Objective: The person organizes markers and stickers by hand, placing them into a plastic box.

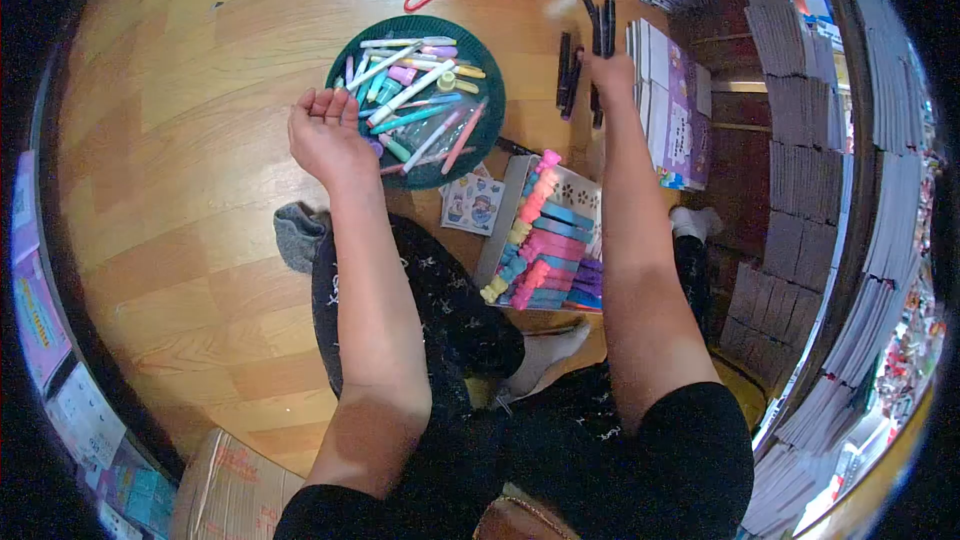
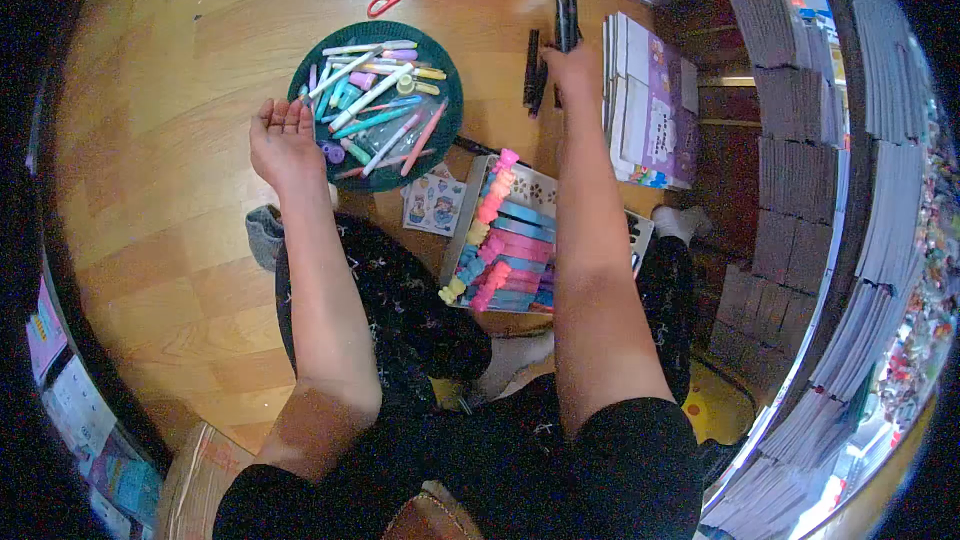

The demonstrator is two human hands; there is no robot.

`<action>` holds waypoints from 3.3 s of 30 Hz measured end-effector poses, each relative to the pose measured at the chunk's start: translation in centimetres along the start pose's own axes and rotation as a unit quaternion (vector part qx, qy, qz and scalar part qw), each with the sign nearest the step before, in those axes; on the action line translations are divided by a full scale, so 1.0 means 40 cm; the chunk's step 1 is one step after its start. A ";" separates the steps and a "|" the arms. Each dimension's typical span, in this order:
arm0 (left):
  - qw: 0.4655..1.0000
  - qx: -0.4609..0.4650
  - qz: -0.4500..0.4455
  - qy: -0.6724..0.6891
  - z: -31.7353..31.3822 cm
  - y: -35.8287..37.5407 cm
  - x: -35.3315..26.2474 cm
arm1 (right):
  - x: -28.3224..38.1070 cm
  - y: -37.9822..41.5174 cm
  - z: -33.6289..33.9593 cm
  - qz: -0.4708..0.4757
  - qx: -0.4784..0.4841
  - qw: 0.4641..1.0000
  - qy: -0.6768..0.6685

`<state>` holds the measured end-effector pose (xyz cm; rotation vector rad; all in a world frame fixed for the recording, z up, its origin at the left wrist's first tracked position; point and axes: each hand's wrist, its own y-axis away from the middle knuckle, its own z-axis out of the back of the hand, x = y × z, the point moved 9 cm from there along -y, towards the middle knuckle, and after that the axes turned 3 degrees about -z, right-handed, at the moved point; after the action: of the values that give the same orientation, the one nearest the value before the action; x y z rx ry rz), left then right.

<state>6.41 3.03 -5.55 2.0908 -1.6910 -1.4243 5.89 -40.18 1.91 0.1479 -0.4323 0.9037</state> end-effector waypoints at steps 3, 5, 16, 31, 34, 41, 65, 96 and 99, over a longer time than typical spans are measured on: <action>1.000 0.002 0.006 -0.007 -0.015 0.003 0.009 | -0.140 -0.021 -0.039 -0.108 0.047 0.992 -0.034; 1.000 0.002 0.004 -0.024 -0.014 0.006 0.006 | -0.232 -0.011 -0.093 -0.207 0.042 0.976 -0.052; 0.998 0.052 0.035 -0.026 -0.022 -0.003 0.029 | -0.001 0.063 -0.126 -0.124 0.045 0.977 0.170; 0.994 0.094 0.061 -0.009 -0.028 -0.019 0.037 | 0.008 0.105 0.026 0.009 0.019 0.995 0.102; 0.991 0.119 0.055 -0.014 -0.029 -0.041 0.042 | -0.015 0.089 0.205 0.118 -0.010 0.988 0.095; 0.984 0.157 0.088 -0.007 -0.049 -0.032 0.068 | -0.244 0.362 0.354 0.214 0.126 0.931 0.267; 0.970 0.211 0.111 -0.040 -0.066 -0.056 0.087 | -0.540 0.553 0.341 0.049 0.133 0.921 0.364; 0.707 0.435 0.228 -0.508 0.025 0.787 0.859 | -0.641 0.591 0.397 0.046 -0.058 0.997 0.015; 0.742 0.388 0.246 -0.487 0.030 0.831 0.876 | -0.668 0.571 0.355 0.044 -0.039 0.998 -0.006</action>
<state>-20.09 -37.36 -7.28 0.6993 -3.3525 -1.9324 -30.74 -49.85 2.17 0.0645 -0.4877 0.9705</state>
